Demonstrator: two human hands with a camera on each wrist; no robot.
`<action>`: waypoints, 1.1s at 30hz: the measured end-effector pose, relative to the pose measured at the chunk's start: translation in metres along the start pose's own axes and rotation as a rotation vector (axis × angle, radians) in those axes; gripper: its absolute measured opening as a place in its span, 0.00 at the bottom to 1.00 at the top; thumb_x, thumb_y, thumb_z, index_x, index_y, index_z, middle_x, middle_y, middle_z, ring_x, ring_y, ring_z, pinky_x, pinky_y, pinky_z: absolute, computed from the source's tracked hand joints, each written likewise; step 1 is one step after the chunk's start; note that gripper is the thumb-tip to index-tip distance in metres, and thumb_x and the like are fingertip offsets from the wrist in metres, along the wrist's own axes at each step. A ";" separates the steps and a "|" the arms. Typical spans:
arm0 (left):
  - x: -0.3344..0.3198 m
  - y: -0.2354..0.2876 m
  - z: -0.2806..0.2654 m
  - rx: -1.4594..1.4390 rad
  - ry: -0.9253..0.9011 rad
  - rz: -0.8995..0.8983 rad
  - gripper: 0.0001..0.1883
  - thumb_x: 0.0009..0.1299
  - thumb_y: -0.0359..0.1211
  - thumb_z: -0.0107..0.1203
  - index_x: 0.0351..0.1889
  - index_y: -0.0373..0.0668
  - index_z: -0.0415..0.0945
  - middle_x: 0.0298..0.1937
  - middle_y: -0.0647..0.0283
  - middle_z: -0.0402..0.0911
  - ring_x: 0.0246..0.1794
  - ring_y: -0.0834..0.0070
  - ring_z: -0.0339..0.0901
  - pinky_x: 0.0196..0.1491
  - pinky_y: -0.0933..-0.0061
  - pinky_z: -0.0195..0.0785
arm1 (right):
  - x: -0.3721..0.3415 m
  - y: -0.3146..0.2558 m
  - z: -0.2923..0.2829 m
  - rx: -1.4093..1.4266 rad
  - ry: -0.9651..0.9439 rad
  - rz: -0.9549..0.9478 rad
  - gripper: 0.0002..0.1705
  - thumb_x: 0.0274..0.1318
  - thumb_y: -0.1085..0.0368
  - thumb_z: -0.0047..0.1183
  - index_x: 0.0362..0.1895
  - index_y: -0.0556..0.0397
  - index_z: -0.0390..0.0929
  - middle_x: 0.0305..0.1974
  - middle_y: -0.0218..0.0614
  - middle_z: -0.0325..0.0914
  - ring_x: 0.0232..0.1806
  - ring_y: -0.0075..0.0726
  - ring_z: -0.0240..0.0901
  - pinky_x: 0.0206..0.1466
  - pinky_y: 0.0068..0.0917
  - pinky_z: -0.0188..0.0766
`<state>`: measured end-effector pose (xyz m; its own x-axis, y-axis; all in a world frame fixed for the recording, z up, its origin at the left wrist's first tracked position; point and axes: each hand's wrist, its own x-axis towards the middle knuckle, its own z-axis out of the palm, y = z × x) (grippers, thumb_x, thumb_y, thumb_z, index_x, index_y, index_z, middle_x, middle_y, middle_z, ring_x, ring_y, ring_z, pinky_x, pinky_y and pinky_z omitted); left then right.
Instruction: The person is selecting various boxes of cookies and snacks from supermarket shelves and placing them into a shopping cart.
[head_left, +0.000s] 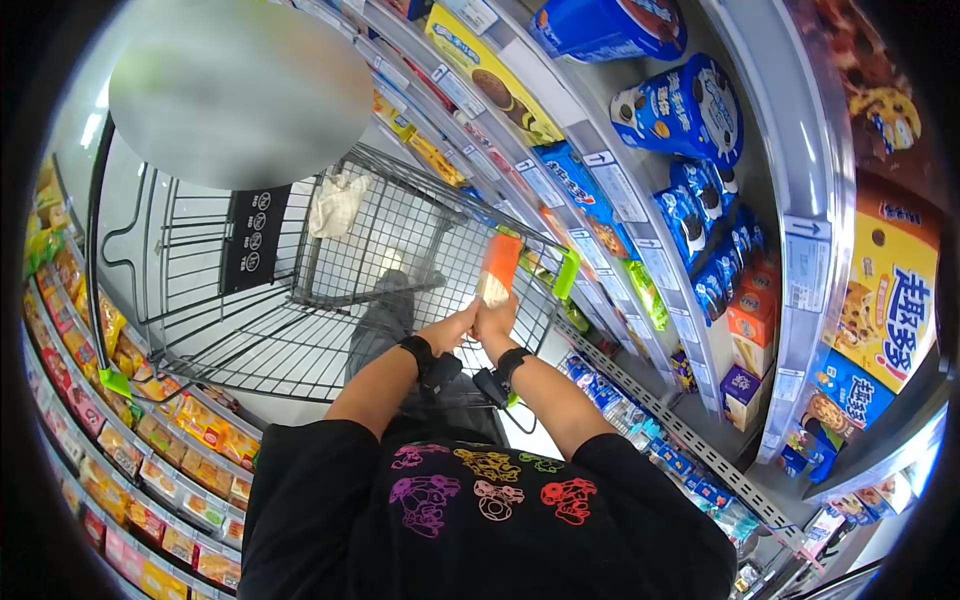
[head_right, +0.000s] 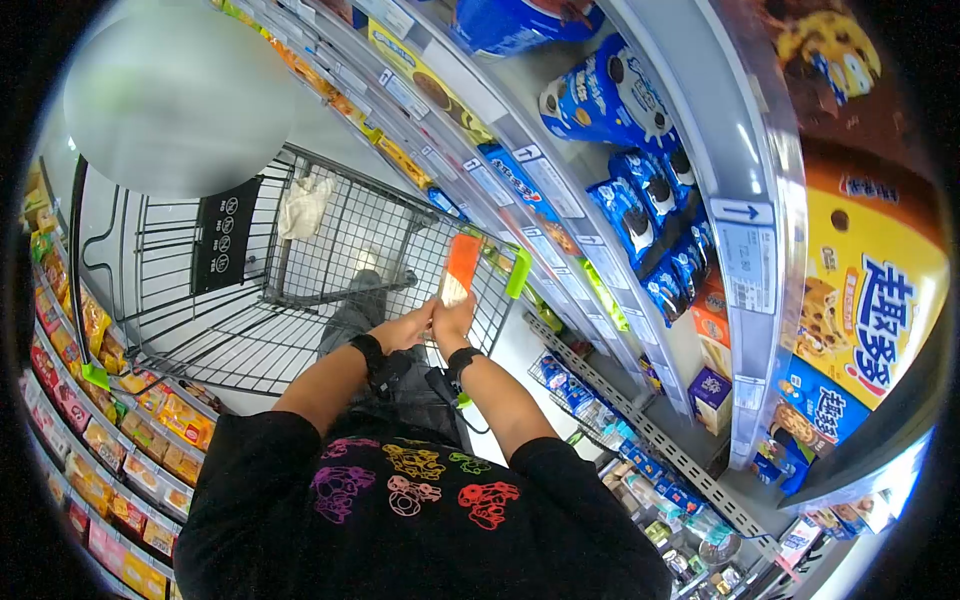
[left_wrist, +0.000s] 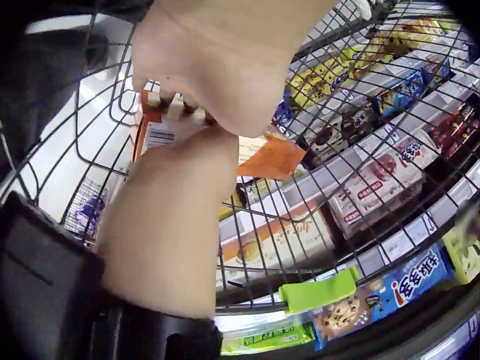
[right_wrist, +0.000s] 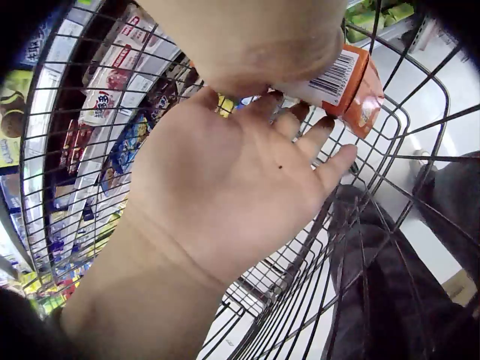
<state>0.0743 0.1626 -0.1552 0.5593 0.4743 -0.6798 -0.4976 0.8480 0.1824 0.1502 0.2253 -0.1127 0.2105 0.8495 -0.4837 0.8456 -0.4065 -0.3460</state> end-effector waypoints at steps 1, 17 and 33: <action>-0.003 -0.002 0.006 -0.024 0.062 0.010 0.33 0.71 0.60 0.24 0.69 0.54 0.51 0.69 0.71 0.54 0.69 0.74 0.48 0.66 0.55 0.41 | -0.001 -0.002 -0.003 -0.005 -0.032 0.027 0.36 0.41 0.65 0.58 0.57 0.55 0.58 0.47 0.53 0.70 0.48 0.56 0.71 0.53 0.43 0.67; -0.041 0.029 0.068 0.171 0.591 0.446 0.21 0.72 0.48 0.36 0.47 0.42 0.71 0.41 0.63 0.77 0.39 0.74 0.74 0.43 0.71 0.66 | -0.060 -0.008 -0.145 0.816 -0.367 -0.561 0.22 0.49 0.69 0.52 0.52 0.54 0.68 0.44 0.44 0.74 0.43 0.42 0.74 0.44 0.32 0.73; -0.001 0.041 0.466 1.211 -0.013 1.206 0.18 0.65 0.23 0.43 0.54 0.34 0.69 0.53 0.56 0.73 0.55 0.68 0.70 0.56 0.72 0.61 | 0.014 0.233 -0.536 0.305 1.453 -0.444 0.29 0.43 0.68 0.54 0.53 0.60 0.64 0.55 0.58 0.60 0.56 0.64 0.56 0.60 0.51 0.53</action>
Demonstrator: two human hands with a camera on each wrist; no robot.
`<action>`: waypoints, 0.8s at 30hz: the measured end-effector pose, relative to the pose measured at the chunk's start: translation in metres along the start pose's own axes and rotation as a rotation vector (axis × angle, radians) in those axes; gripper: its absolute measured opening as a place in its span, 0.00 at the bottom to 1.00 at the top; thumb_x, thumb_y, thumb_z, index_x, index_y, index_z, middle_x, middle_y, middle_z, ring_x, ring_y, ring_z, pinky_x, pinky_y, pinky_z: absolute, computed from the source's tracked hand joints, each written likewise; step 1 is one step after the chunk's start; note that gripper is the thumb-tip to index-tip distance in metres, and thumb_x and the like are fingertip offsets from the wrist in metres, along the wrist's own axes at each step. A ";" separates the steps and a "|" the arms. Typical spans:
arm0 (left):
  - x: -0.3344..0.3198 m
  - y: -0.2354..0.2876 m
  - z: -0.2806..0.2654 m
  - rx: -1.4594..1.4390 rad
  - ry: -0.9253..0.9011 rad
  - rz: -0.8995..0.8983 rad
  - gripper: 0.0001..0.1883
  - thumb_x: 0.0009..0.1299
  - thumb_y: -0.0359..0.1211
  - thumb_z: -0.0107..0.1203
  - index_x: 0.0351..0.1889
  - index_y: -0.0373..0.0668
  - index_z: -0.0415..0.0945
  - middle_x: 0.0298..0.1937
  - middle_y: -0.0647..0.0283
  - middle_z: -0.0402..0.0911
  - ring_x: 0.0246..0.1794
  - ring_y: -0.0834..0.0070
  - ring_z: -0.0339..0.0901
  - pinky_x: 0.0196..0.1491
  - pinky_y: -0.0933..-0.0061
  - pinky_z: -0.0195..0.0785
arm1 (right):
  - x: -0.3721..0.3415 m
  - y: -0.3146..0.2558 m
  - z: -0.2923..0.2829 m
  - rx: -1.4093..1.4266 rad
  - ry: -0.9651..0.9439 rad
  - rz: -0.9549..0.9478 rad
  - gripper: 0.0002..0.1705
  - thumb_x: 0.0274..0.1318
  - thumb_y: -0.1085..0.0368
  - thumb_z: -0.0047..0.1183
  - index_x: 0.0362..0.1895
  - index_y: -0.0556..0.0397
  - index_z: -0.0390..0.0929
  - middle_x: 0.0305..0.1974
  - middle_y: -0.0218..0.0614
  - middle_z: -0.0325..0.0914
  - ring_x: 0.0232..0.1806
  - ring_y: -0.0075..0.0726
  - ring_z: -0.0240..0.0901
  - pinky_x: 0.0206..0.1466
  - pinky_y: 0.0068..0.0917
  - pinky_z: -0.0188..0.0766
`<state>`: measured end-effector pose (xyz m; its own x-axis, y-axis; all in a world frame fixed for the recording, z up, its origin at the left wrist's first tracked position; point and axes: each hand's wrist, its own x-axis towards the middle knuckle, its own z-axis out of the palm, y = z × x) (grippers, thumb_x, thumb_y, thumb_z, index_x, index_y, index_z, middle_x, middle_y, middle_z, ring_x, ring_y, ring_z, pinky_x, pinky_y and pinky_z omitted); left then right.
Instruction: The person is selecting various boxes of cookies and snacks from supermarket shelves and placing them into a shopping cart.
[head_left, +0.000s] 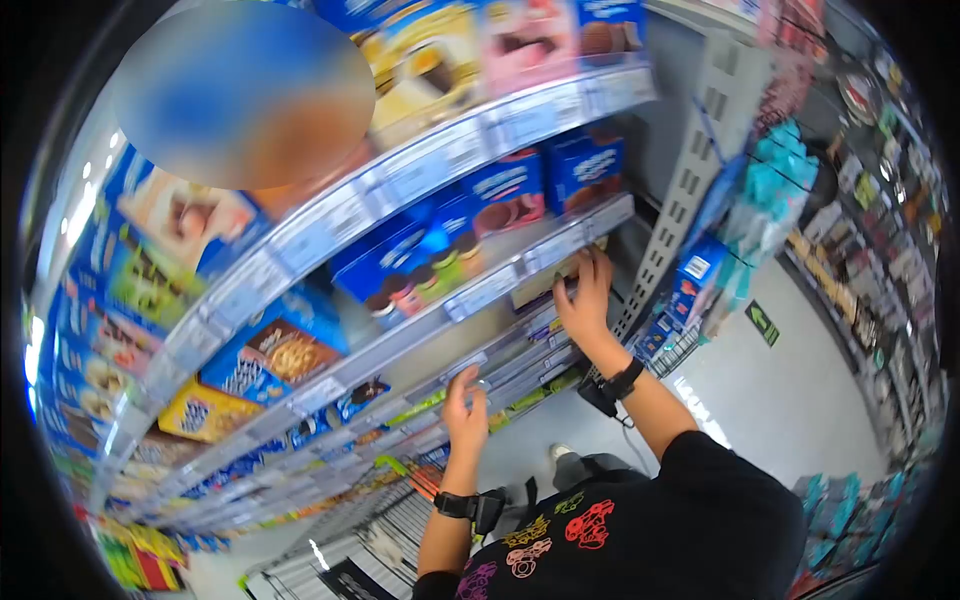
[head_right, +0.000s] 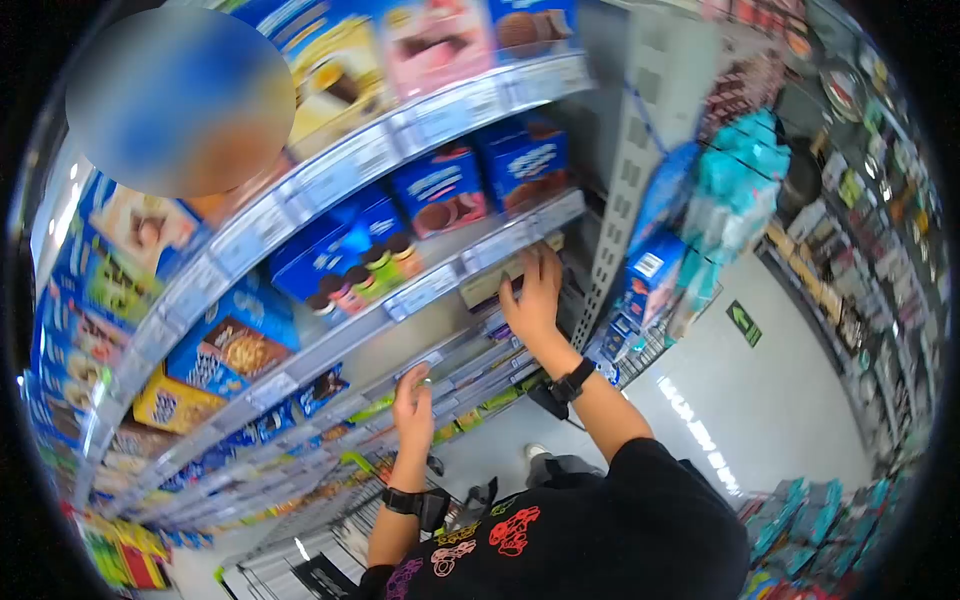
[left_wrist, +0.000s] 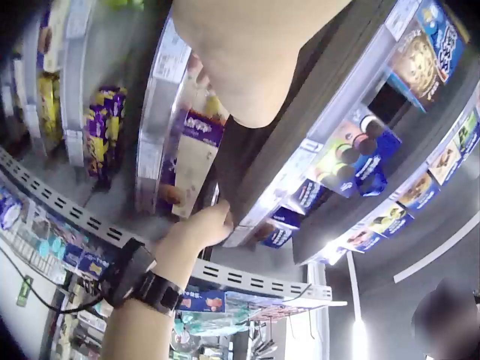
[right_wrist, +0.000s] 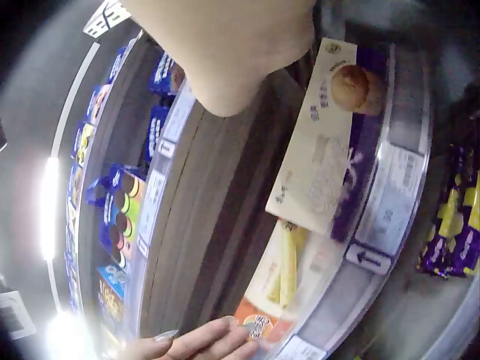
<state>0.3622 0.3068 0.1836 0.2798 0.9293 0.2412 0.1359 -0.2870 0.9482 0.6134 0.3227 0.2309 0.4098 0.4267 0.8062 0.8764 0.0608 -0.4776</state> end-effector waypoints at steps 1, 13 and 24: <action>0.007 0.004 0.012 -0.024 -0.036 -0.021 0.19 0.65 0.24 0.43 0.56 0.34 0.67 0.55 0.54 0.71 0.57 0.67 0.68 0.58 0.71 0.60 | 0.003 0.015 -0.001 -0.036 -0.001 0.055 0.29 0.43 0.67 0.54 0.53 0.61 0.63 0.55 0.59 0.59 0.56 0.65 0.55 0.60 0.51 0.53; 0.099 -0.006 0.103 -0.460 -0.115 -0.040 0.34 0.63 0.27 0.49 0.68 0.34 0.49 0.70 0.52 0.53 0.71 0.65 0.47 0.70 0.68 0.37 | 0.012 0.110 0.056 0.145 0.010 0.366 0.30 0.51 0.54 0.51 0.53 0.62 0.65 0.49 0.59 0.68 0.53 0.62 0.63 0.56 0.47 0.60; 0.088 0.026 0.122 -0.486 -0.089 -0.139 0.42 0.53 0.18 0.44 0.70 0.37 0.44 0.68 0.56 0.56 0.69 0.66 0.52 0.66 0.69 0.47 | 0.012 0.092 0.052 0.332 0.157 0.720 0.19 0.55 0.61 0.50 0.47 0.59 0.69 0.45 0.50 0.72 0.50 0.49 0.68 0.55 0.38 0.62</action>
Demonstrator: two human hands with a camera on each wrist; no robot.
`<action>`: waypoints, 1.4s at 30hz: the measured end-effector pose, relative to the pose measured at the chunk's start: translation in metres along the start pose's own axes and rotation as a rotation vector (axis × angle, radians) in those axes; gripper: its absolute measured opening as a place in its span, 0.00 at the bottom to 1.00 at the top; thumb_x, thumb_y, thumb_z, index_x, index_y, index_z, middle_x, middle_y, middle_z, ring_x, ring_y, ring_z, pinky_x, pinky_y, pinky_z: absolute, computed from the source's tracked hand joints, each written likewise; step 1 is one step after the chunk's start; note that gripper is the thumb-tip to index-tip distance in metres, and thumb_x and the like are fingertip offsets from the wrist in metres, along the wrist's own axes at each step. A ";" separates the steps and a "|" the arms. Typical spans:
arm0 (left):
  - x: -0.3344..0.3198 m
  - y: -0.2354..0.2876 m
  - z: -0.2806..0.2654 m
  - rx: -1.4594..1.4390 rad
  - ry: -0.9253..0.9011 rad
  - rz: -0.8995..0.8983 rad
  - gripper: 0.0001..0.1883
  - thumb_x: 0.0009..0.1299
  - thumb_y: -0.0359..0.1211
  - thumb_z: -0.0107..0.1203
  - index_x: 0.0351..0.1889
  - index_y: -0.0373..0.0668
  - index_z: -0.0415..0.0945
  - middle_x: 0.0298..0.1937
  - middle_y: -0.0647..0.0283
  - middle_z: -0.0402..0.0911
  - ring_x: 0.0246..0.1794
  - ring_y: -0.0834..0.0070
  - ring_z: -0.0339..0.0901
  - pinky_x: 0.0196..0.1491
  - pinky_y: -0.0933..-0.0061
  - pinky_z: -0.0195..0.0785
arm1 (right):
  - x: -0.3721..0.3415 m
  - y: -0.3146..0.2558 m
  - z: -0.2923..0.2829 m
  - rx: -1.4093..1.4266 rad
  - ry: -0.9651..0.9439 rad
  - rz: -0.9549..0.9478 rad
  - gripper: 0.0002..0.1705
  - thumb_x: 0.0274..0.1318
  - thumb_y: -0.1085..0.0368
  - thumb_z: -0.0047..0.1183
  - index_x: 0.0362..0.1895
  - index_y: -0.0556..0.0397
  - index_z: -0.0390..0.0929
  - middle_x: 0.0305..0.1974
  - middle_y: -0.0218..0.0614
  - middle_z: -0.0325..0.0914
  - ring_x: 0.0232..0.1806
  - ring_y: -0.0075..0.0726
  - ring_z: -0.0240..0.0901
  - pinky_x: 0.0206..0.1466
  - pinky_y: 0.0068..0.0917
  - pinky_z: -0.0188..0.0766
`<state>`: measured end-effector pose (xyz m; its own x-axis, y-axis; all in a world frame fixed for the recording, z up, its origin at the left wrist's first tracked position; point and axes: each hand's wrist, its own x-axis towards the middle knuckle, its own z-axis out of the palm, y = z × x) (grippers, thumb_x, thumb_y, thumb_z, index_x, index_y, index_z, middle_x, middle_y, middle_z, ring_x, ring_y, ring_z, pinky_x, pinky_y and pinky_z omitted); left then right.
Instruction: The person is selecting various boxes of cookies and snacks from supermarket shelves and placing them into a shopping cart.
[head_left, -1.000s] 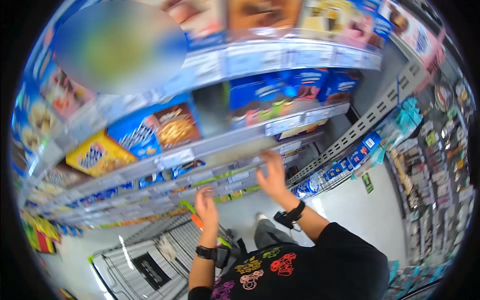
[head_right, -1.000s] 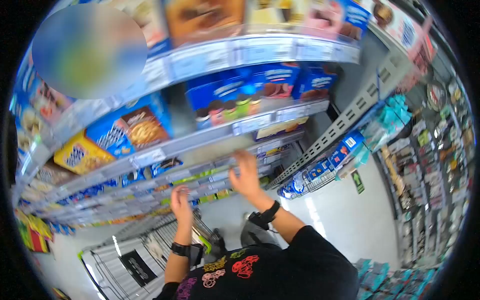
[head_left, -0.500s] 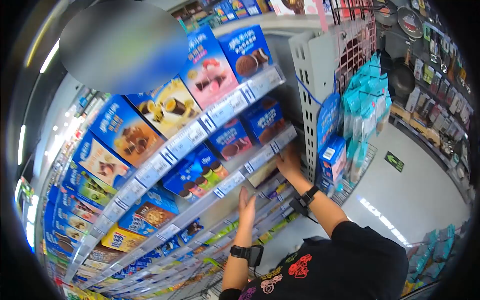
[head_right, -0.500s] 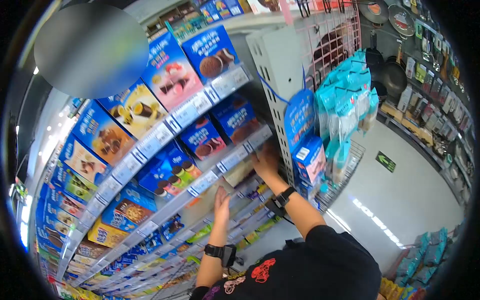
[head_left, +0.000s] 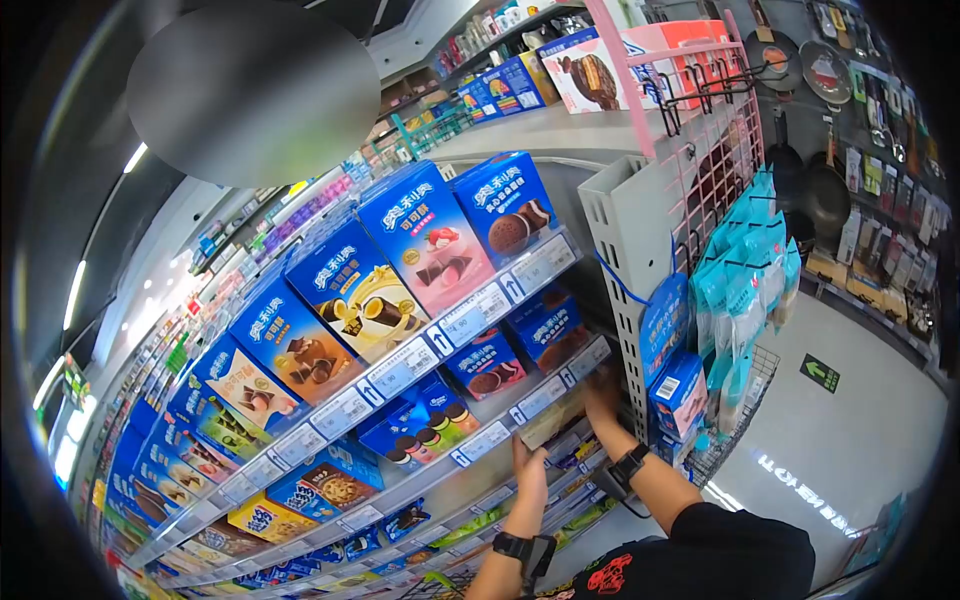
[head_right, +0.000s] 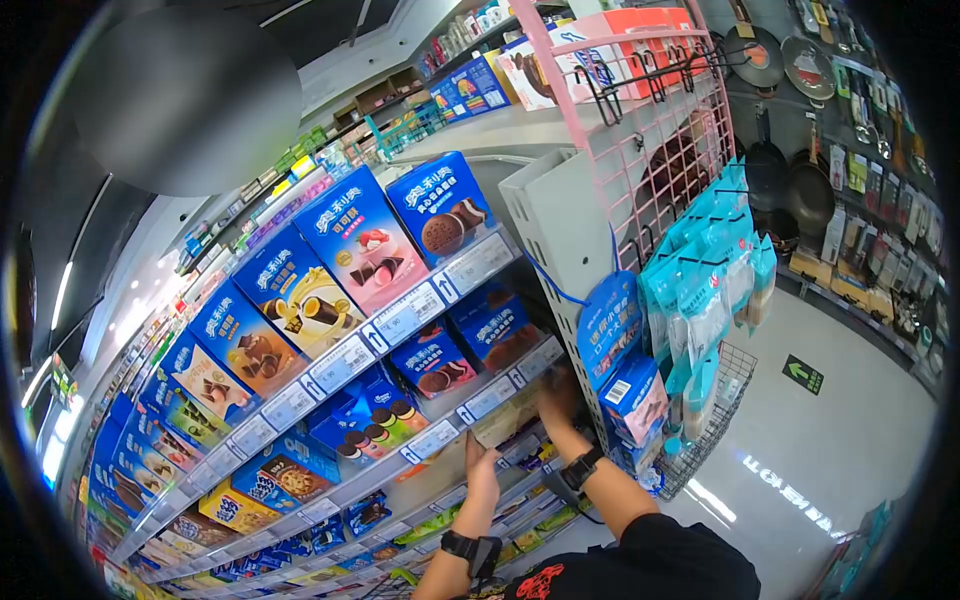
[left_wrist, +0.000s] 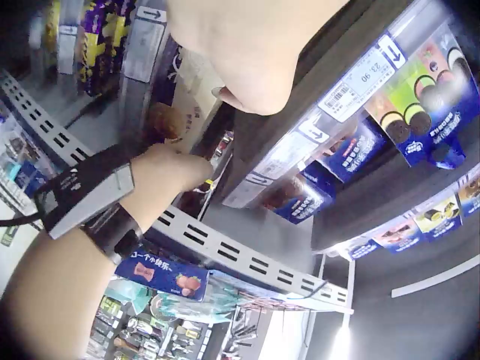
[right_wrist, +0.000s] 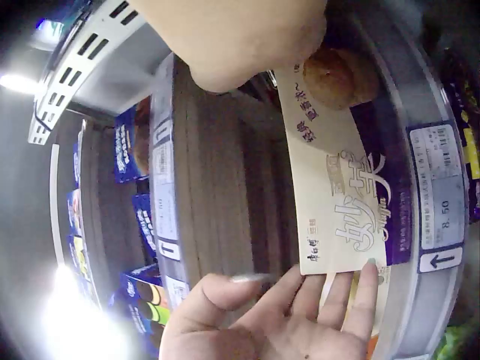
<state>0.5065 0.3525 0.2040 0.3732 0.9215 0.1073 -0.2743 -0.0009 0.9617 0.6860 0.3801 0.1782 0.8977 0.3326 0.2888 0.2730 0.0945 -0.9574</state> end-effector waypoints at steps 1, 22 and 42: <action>-0.007 0.006 0.005 0.062 0.028 0.026 0.43 0.52 0.18 0.44 0.70 0.39 0.44 0.69 0.56 0.53 0.69 0.66 0.50 0.67 0.66 0.45 | -0.002 -0.011 -0.008 0.069 -0.001 0.015 0.17 0.55 0.63 0.49 0.47 0.59 0.70 0.45 0.49 0.73 0.49 0.47 0.69 0.54 0.36 0.63; -0.138 0.032 -0.029 0.161 0.484 0.363 0.42 0.50 0.19 0.41 0.69 0.42 0.45 0.68 0.56 0.53 0.69 0.64 0.49 0.68 0.60 0.40 | -0.148 -0.123 -0.096 0.193 -0.275 -0.297 0.25 0.49 0.75 0.45 0.55 0.59 0.62 0.50 0.47 0.64 0.53 0.48 0.61 0.59 0.37 0.55; -0.474 0.128 -0.224 -0.153 0.681 0.600 0.29 0.72 0.42 0.34 0.69 0.46 0.43 0.62 0.51 0.63 0.60 0.60 0.66 0.61 0.58 0.60 | -0.413 -0.269 -0.181 0.886 -1.431 -1.570 0.22 0.41 0.57 0.56 0.46 0.44 0.77 0.47 0.32 0.76 0.56 0.40 0.67 0.60 0.56 0.57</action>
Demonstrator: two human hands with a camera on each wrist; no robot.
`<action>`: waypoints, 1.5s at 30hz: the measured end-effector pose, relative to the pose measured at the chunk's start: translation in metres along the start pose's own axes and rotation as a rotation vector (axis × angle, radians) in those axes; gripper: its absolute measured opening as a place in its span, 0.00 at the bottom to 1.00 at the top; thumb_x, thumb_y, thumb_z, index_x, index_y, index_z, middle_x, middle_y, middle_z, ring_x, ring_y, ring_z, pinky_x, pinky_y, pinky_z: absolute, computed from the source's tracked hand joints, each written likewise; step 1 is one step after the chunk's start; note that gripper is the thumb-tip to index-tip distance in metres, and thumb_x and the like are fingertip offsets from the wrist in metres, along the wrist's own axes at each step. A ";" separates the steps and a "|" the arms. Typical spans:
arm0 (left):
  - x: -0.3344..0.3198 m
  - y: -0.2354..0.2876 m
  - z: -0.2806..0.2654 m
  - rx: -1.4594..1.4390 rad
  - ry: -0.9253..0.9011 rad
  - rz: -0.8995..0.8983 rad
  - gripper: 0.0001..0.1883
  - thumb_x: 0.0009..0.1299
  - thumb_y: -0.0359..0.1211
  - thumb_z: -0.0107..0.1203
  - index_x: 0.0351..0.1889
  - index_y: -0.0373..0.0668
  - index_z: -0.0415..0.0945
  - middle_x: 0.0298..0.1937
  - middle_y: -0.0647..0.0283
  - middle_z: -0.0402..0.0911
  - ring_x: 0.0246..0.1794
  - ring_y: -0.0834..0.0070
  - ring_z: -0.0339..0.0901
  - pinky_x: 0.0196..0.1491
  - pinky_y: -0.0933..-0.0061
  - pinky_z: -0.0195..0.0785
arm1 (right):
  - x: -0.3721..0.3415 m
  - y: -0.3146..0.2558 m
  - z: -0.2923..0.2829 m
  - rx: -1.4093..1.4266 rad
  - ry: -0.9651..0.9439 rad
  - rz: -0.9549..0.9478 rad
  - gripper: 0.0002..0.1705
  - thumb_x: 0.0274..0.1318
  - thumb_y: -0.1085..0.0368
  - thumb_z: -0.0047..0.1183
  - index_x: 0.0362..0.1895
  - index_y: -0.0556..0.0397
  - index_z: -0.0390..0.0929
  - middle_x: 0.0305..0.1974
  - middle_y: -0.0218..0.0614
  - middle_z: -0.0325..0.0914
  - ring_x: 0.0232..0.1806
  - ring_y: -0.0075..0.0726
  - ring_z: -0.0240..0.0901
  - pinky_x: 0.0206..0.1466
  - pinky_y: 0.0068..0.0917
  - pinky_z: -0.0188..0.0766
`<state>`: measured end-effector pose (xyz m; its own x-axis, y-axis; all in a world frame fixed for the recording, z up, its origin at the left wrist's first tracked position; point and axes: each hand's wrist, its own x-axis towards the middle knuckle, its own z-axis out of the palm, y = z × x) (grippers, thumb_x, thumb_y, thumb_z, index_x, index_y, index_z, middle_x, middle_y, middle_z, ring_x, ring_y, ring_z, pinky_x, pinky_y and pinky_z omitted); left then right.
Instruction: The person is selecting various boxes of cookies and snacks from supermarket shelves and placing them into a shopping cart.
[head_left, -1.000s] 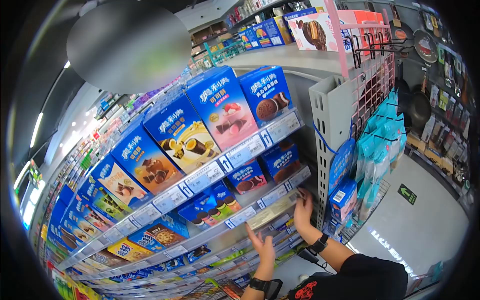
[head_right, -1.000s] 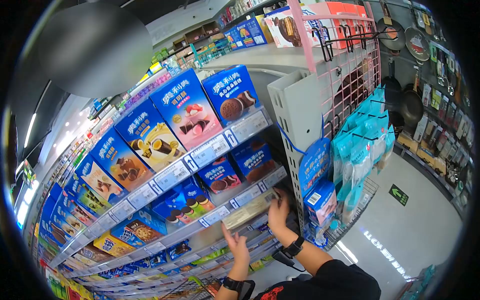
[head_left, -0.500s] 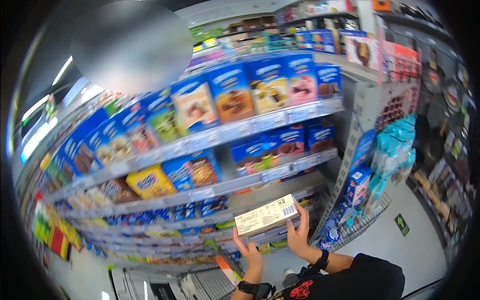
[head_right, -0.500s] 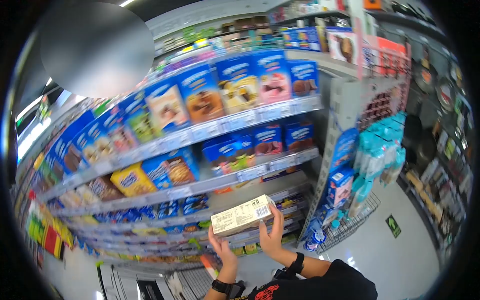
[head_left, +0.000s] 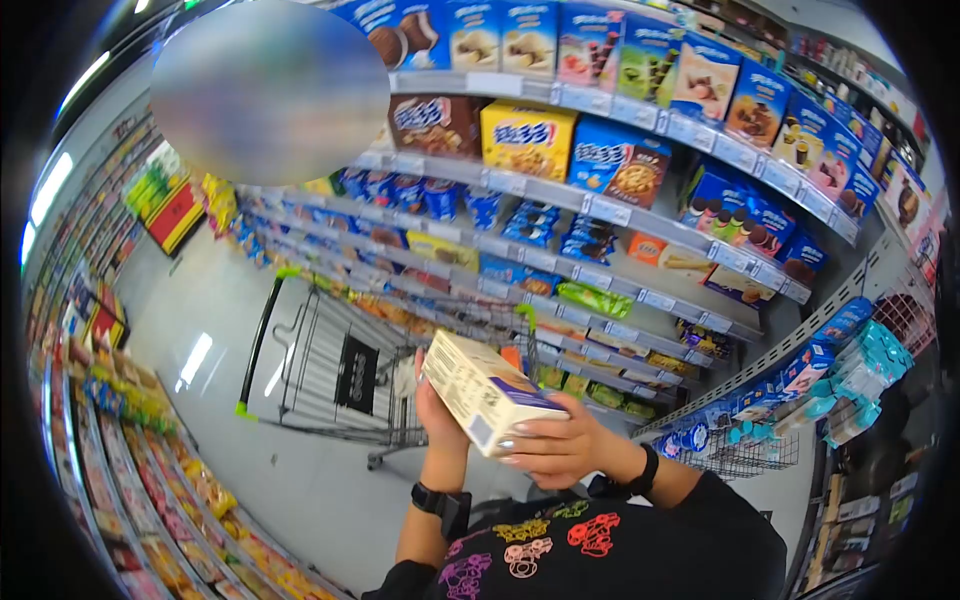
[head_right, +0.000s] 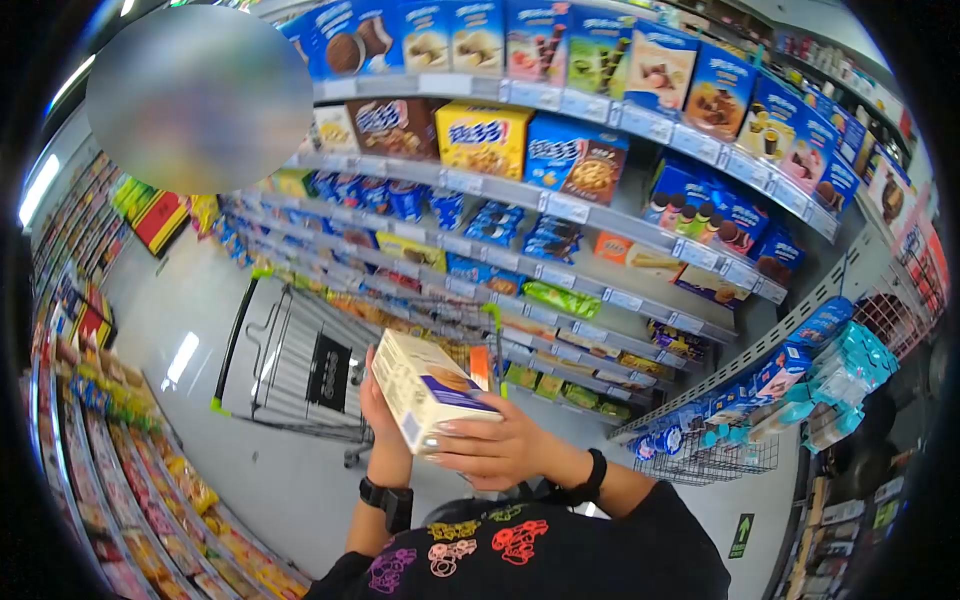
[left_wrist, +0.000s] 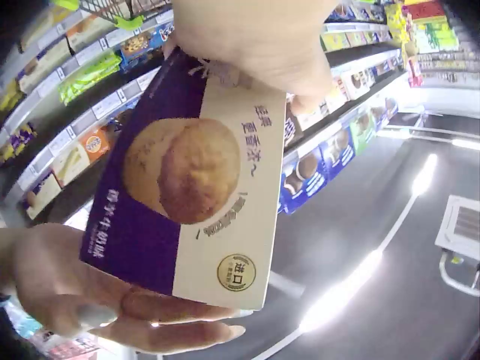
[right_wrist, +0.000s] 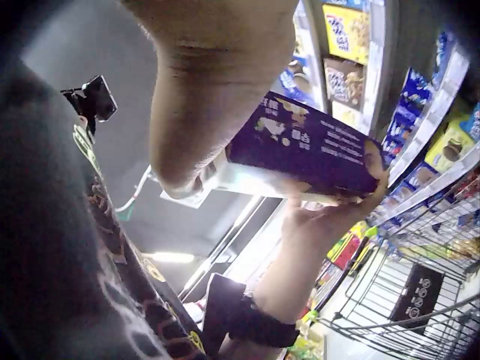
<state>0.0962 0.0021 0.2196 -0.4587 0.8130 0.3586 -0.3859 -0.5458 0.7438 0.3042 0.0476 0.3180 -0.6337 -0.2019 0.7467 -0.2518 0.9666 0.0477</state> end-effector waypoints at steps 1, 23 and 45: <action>0.001 0.022 0.021 -0.416 0.364 -0.241 0.25 0.70 0.40 0.34 0.63 0.40 0.55 0.56 0.50 0.70 0.53 0.59 0.72 0.58 0.59 0.64 | 0.015 0.001 0.004 0.126 -0.079 0.003 0.21 0.43 0.57 0.55 0.46 0.44 0.77 0.47 0.32 0.76 0.56 0.39 0.67 0.60 0.55 0.57; -0.005 -0.034 0.015 -0.635 0.071 -0.976 0.24 0.69 0.43 0.39 0.57 0.36 0.66 0.46 0.51 0.78 0.44 0.60 0.78 0.50 0.62 0.71 | -0.006 0.238 0.111 1.955 1.717 1.673 0.19 0.53 0.51 0.42 0.31 0.55 0.72 0.22 0.31 0.67 0.25 0.30 0.61 0.34 0.31 0.62; 0.038 -0.074 0.031 -0.378 0.025 -0.995 0.24 0.66 0.40 0.41 0.56 0.34 0.67 0.47 0.50 0.78 0.45 0.59 0.78 0.50 0.60 0.71 | -0.020 0.272 0.134 -0.169 -0.018 0.545 0.06 0.48 0.64 0.50 0.25 0.52 0.69 0.22 0.43 0.74 0.23 0.50 0.72 0.26 0.43 0.67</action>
<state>0.1320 0.0797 0.1956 0.1854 0.9259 -0.3293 -0.8177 0.3312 0.4708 0.1507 0.2932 0.2273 -0.6519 0.3317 0.6819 0.2348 0.9434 -0.2344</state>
